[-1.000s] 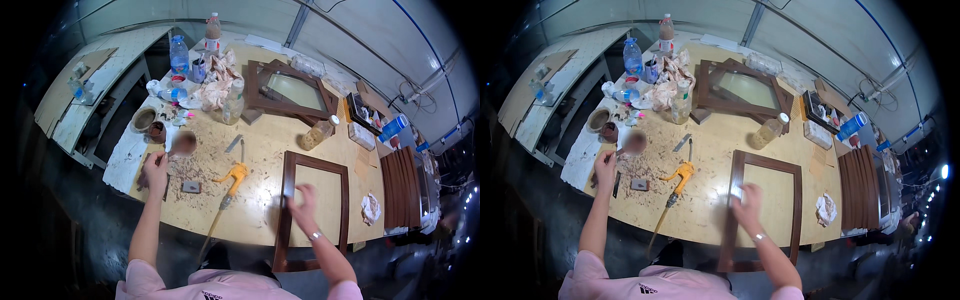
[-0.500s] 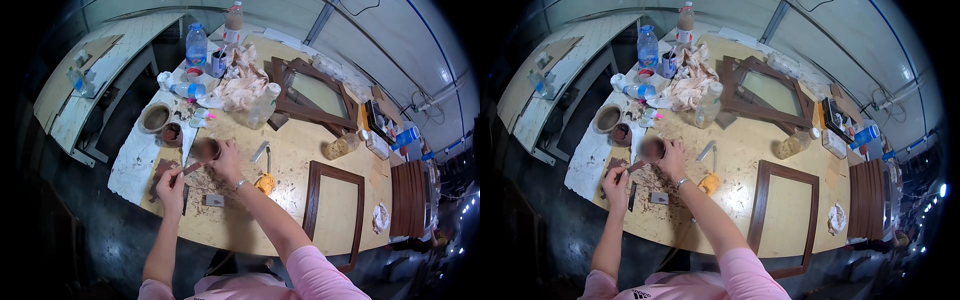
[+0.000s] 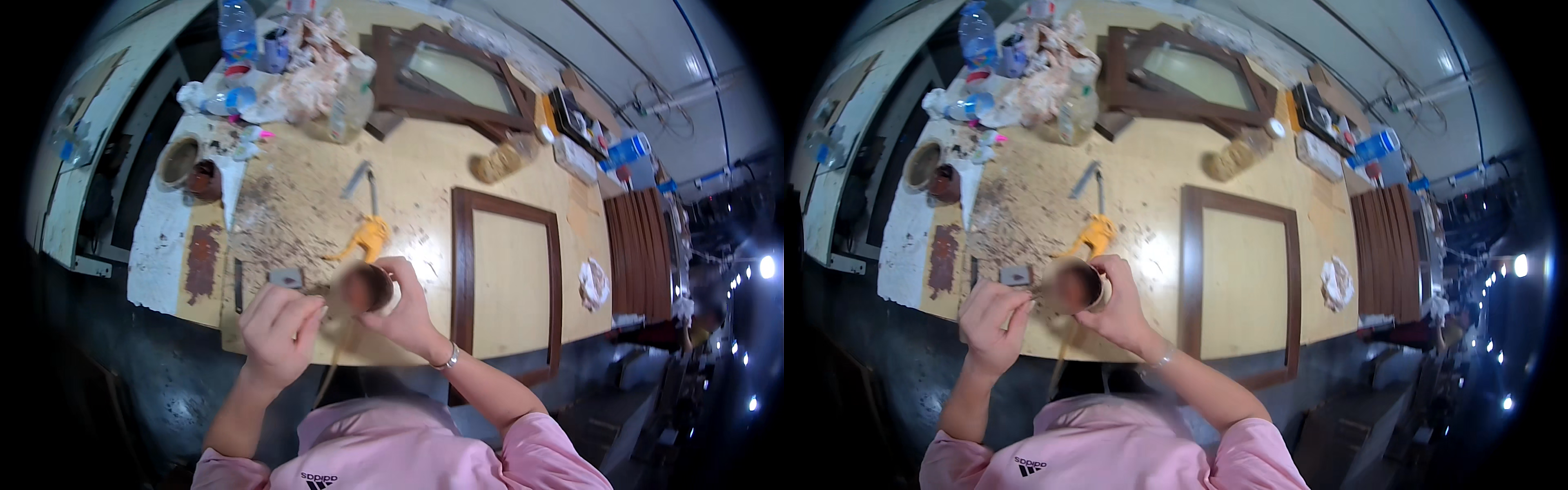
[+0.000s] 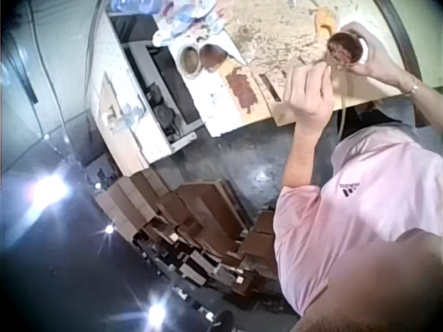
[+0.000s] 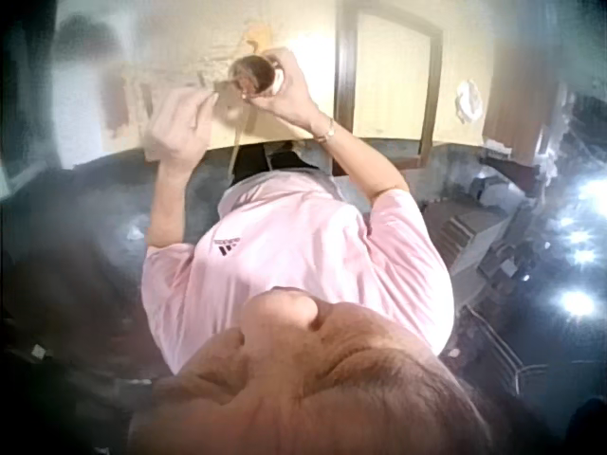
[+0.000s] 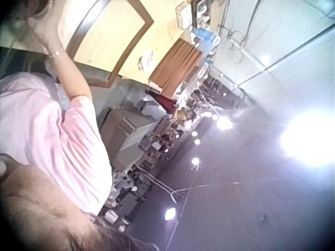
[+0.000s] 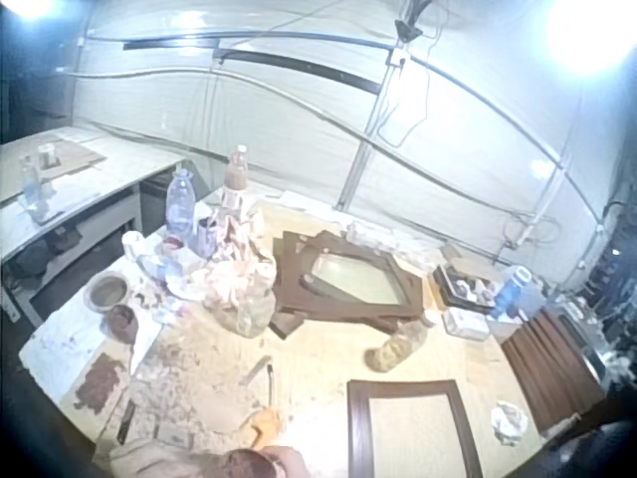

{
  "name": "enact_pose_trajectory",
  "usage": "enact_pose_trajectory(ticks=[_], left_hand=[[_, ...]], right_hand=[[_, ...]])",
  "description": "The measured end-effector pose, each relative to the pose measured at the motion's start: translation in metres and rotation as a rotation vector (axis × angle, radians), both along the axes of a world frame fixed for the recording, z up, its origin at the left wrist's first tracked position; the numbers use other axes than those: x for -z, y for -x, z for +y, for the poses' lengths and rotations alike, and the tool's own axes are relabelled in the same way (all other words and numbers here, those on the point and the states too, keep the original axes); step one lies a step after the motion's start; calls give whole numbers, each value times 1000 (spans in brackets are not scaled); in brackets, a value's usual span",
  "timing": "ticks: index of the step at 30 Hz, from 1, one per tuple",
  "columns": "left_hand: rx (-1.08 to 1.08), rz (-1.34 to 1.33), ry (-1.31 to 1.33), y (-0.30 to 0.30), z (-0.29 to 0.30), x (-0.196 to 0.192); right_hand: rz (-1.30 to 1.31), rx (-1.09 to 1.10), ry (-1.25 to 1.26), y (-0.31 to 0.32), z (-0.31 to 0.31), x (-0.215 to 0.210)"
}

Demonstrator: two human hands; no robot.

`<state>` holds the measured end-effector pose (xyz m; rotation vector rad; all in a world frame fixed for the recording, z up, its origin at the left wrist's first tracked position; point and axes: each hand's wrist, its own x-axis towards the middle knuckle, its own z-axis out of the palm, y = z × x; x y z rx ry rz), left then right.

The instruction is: The person wipes a wooden frame with a cloth, applies a brown substance from a container with a small block, and rubs the edges of the frame.

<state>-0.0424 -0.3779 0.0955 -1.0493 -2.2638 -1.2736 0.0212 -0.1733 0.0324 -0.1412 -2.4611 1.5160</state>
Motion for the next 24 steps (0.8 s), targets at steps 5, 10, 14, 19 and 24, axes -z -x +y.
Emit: enact_pose_trajectory(ticks=[5,10,14,19,24], left_hand=[[265,0,116,-48,50,-1],[426,28,197,-87,91,-4],[561,-19,283,-118,114,-7],[616,-49,323,-146,126,-14],[608,-148,280,-160,129,-17]], right_hand=[[-29,93,35,-92,25,-9],[16,206,4,-157,44,-9],[-42,276,113,-197,57,-5],[-32,316,108,-231,62,-6],[-32,302,150,-253,63,-4]])
